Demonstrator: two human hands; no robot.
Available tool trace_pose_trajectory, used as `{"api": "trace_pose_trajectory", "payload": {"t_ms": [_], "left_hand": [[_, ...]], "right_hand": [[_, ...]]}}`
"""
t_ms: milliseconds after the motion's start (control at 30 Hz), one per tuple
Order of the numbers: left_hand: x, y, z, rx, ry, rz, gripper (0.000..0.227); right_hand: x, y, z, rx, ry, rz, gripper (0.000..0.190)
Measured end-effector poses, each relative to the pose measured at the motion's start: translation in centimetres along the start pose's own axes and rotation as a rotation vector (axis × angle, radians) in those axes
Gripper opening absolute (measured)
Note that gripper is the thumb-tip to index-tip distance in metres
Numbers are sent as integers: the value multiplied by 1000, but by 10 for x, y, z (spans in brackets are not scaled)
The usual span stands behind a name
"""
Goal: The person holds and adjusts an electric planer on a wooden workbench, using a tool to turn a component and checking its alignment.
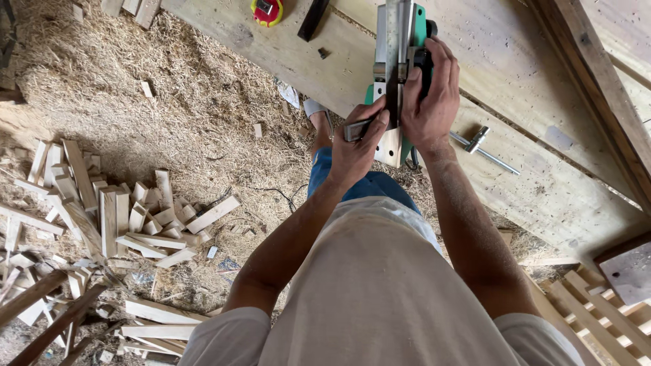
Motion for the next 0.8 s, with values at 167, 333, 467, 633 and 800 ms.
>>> {"api": "trace_pose_trajectory", "payload": {"t_ms": [167, 333, 467, 633, 800], "left_hand": [[-3, -1, -3, -23, 40, 15, 31], [-3, -2, -2, -26, 50, 24, 30], [-4, -1, 1, -10, 42, 19, 29], [-4, -3, 7, -1, -30, -20, 27], [-5, -2, 9, 18, -53, -22, 26]], "right_hand": [[-2, 4, -4, -56, -15, 12, 31], [-2, 2, -3, -42, -28, -11, 29], [0, 2, -1, -25, -29, -18, 28], [-2, 2, 0, -7, -20, -12, 30], [-2, 2, -3, -39, -21, -38, 28]]}}
Point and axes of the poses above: each hand's wrist, its own y-axis towards the middle knuckle, its own x-axis out of the back of the hand, z = x × y, the point moved 7 cm from there along y, towards the middle knuckle, and after that the axes turned 9 degrees about z, right-handed, at the moved point
